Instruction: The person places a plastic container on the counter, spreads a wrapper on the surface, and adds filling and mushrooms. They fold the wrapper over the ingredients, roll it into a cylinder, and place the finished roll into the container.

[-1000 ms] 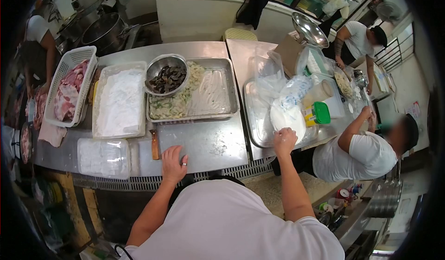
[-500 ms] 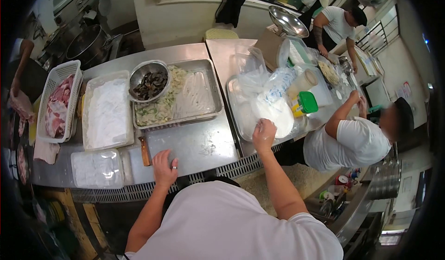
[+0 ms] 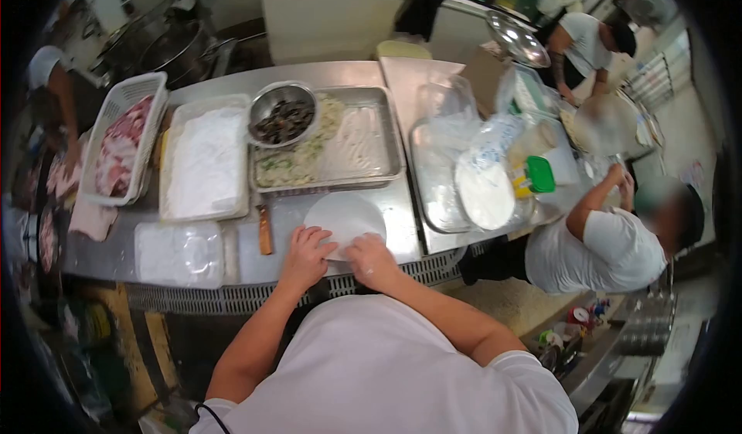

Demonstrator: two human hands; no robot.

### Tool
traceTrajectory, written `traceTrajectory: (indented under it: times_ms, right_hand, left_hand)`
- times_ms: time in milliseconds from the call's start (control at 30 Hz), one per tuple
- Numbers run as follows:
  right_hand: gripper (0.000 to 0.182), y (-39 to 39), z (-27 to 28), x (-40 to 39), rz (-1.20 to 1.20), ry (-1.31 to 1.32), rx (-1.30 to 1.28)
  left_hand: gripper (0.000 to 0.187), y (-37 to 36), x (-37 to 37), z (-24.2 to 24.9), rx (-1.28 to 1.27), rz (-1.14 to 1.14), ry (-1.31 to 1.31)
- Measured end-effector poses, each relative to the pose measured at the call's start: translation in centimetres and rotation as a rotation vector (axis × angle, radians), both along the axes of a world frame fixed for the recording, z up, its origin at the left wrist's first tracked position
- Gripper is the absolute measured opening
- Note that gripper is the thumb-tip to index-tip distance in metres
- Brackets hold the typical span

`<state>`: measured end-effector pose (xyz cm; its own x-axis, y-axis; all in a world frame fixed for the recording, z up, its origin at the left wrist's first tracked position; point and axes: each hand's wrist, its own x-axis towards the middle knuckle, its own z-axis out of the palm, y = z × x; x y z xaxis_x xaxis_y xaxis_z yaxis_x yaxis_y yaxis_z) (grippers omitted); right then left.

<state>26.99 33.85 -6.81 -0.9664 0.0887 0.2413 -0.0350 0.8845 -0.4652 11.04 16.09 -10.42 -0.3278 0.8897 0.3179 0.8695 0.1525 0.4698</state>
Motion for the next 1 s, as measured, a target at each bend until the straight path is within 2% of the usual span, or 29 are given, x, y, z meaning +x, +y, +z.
traceTrajectory:
  times_ms: [100,300,400,500,600,700,733,767,800,833,867,900,1000]
  right_hand:
    - [0.020,0.8,-1.2,-0.1,-0.105,-0.152,0.081]
    - [0.011,1.2,-3.4,0.6,-0.191,-0.102,-0.057]
    - [0.015,1.2,-2.6,-0.2,-0.302,-0.243,-0.068]
    - [0.020,0.8,-2.7,-1.2,-0.438,-0.286,-0.035]
    - [0.025,0.5,-2.8,-2.0,-0.500,-0.287,-0.028]
    - [0.035,0.1,-3.3,-1.9,-0.466,-0.209,0.049]
    - [0.040,-0.2,-3.9,-1.7,-0.421,-0.070,0.074]
    - [0.040,-0.7,-3.9,-1.5,-0.358,-0.031,0.176]
    - [0.040,-1.4,-4.3,-1.1,-0.310,-0.129,0.165]
    - [0.046,-1.8,-4.8,-0.3,-0.197,0.019,0.210]
    - [0.055,-2.9,-3.3,0.0,-0.175,-0.241,0.170]
    - [0.062,-3.9,-1.5,0.3,-0.151,-0.352,0.289]
    - [0.067,-4.7,-1.4,2.4,-0.275,-0.394,0.184]
  left_hand:
    - [0.042,-2.1,-0.1,-0.9,0.021,0.118,-0.083]
    - [0.030,-4.3,0.5,-2.1,0.105,0.150,-0.042]
    - [0.025,-3.8,0.2,-2.0,0.111,0.242,-0.155]
    - [0.033,-2.4,-0.3,-1.1,-0.183,0.453,-0.272]
    - [0.043,-1.7,-0.2,0.6,-0.074,0.302,-0.112]
    - [0.059,-1.6,1.3,-0.6,-0.083,-0.118,0.078]
    - [0.069,-1.6,2.2,-0.7,-0.304,-0.136,0.038]
    - [0.073,-1.9,3.0,-0.8,-0.311,-0.126,0.027]
    - [0.077,-2.4,3.3,-0.9,-0.321,-0.121,0.020]
    - [0.081,-2.5,3.2,-0.8,-0.330,-0.117,0.017]
    - [0.083,-2.4,3.0,-0.5,-0.347,-0.127,0.002]
    - [0.084,-2.6,2.9,-0.1,-0.369,-0.129,-0.014]
    - [0.085,-3.2,2.3,-0.4,-0.371,-0.140,-0.029]
